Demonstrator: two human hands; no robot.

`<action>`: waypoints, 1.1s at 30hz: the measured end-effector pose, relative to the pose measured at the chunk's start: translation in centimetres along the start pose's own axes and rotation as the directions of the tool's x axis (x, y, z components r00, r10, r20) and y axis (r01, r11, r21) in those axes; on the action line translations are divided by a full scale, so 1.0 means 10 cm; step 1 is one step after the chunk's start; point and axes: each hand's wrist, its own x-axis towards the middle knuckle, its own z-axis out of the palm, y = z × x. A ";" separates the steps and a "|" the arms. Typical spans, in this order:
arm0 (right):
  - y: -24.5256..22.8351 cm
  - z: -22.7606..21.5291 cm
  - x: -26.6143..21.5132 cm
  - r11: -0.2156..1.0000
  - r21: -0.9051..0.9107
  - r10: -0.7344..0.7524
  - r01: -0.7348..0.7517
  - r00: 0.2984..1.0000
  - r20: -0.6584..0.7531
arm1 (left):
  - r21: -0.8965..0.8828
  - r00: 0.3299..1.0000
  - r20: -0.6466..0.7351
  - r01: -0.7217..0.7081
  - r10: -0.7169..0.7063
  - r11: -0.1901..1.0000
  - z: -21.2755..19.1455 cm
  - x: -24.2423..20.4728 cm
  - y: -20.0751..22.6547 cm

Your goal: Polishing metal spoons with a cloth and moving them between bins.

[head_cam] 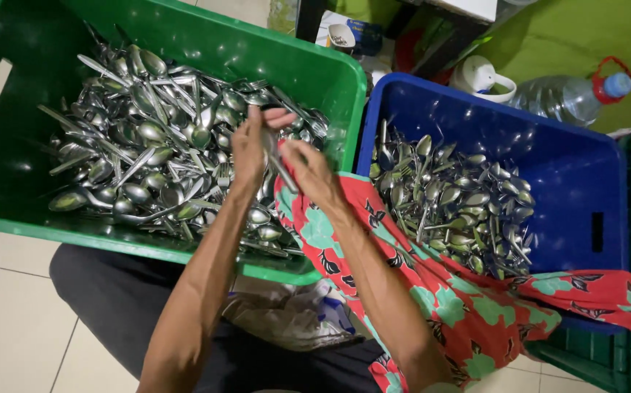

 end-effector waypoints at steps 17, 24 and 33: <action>0.40 0.24 -0.07 0.663 -0.716 -0.260 0.220 0.964 0.055 | 0.136 0.988 -0.155 0.017 0.004 0.990 -0.12 0.09 -0.27; 0.29 0.30 0.01 0.551 -0.559 -0.738 0.620 0.675 0.022 | -0.577 0.952 0.131 0.299 -0.275 0.760 -0.21 0.10 -0.10; 0.20 0.31 0.07 0.490 -0.633 -0.833 0.599 0.536 -0.137 | -0.345 0.867 0.406 0.439 -0.290 0.830 0.11 -0.23 0.10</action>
